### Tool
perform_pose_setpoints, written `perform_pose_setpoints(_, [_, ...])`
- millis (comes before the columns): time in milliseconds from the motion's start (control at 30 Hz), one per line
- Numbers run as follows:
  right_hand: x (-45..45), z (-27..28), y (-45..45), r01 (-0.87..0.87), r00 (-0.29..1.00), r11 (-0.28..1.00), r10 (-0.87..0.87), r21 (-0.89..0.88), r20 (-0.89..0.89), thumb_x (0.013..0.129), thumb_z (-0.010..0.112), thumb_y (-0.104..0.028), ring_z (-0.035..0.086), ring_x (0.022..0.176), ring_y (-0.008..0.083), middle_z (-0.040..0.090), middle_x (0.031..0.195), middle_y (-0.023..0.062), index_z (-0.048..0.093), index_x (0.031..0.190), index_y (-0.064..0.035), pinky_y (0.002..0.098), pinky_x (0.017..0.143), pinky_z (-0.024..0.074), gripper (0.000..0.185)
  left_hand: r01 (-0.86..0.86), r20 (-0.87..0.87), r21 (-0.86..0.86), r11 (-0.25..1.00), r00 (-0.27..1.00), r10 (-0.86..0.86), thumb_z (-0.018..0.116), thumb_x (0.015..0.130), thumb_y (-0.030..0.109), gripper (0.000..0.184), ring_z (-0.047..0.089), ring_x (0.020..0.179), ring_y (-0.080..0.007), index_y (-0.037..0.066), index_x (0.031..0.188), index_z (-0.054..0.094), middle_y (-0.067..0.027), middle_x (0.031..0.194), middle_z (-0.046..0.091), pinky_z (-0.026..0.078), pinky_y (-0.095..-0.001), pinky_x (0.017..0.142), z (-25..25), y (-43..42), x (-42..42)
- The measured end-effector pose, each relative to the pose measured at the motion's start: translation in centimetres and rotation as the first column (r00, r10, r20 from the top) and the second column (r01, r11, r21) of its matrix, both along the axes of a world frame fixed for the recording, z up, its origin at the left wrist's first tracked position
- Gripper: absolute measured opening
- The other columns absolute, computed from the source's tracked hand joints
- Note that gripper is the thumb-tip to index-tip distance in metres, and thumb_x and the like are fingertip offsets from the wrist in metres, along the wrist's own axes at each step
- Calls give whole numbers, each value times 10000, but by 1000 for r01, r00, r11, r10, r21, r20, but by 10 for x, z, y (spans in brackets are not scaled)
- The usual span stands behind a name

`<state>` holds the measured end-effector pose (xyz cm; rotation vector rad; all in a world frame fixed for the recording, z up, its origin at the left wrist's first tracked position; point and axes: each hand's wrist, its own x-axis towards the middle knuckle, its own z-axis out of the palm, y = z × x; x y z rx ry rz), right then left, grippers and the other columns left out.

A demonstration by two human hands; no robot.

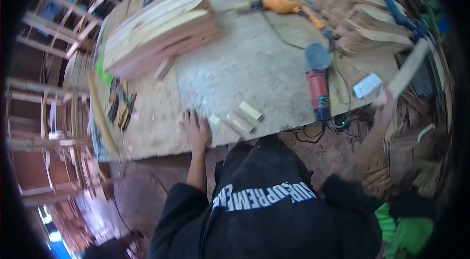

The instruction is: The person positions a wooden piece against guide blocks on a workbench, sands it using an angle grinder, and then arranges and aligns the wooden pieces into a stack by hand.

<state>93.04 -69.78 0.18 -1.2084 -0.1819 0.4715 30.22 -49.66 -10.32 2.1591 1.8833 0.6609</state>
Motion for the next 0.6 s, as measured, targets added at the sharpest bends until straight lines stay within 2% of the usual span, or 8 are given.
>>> perform_pose_setpoints(67, [-139,28,0,198,956,969,-158,-149,248,888,573,-93,596,952,218,595,1070,114,501,1220,15,320,807,505,356,-6,25,-9,1000,1000,6,501,930,268,466,305,1364,-381,-31,1288,511,-231,1414,412,115,-544,1144,-6,3,-4])
perform_pose_setpoints(100, [-172,19,-16,191,919,924,-50,-332,390,874,580,-99,607,909,210,611,1022,110,500,1211,3,313,769,503,361,62,-92,115,991,994,-51,508,928,250,456,326,1355,-376,-26,1291,507,-227,1406,422,125,-544,1142,-24,6,-13])
perform_pose_setpoints(167, [-219,-11,-55,-9,892,929,175,-371,416,849,606,-125,621,859,204,633,978,135,543,1144,7,321,748,503,329,149,-223,187,971,969,-106,514,926,231,447,346,1346,-370,-22,1295,503,-223,1399,432,136,-543,1140,-34,-1,-15])
perform_pose_setpoints(233, [-263,-7,-57,-132,828,880,351,-457,437,837,614,-112,630,865,230,640,990,147,563,1130,20,342,755,505,325,95,403,206,974,899,-173,519,923,200,435,388,1324,-355,-12,1303,497,-208,1389,448,156,-541,1136,14,-3,13])
perform_pose_setpoints(433, [-329,2,-17,-607,309,455,891,-652,333,785,632,-71,624,935,386,619,1019,203,538,1278,-45,414,797,505,503,190,376,502,843,830,-411,520,920,180,435,383,1331,-356,-6,1312,490,-200,1385,454,156,-523,1143,73,5,56])
perform_pose_setpoints(500, [-338,-2,-12,-626,239,353,935,-695,260,778,617,-72,610,940,399,603,1034,206,517,1312,-95,422,801,504,543,201,406,485,851,810,-423,521,914,194,403,338,1360,-359,31,1282,538,-168,1395,456,108,-556,1144,73,13,56])
perform_pose_setpoints(567, [-347,-1,-5,-587,216,312,950,-747,226,781,608,-83,606,947,403,602,1050,204,509,1322,-110,436,800,504,550,464,57,260,847,868,-493,524,909,225,362,293,1383,-360,85,1234,598,-118,1408,454,42,-597,1134,67,24,46])
perform_pose_setpoints(600, [-349,-13,-4,-575,223,340,940,-744,257,780,608,-95,605,957,402,598,1070,211,492,1336,-105,440,803,505,568,450,55,251,857,877,-476,524,909,225,362,293,1383,-360,85,1234,598,-118,1408,454,42,-597,1134,66,20,39])
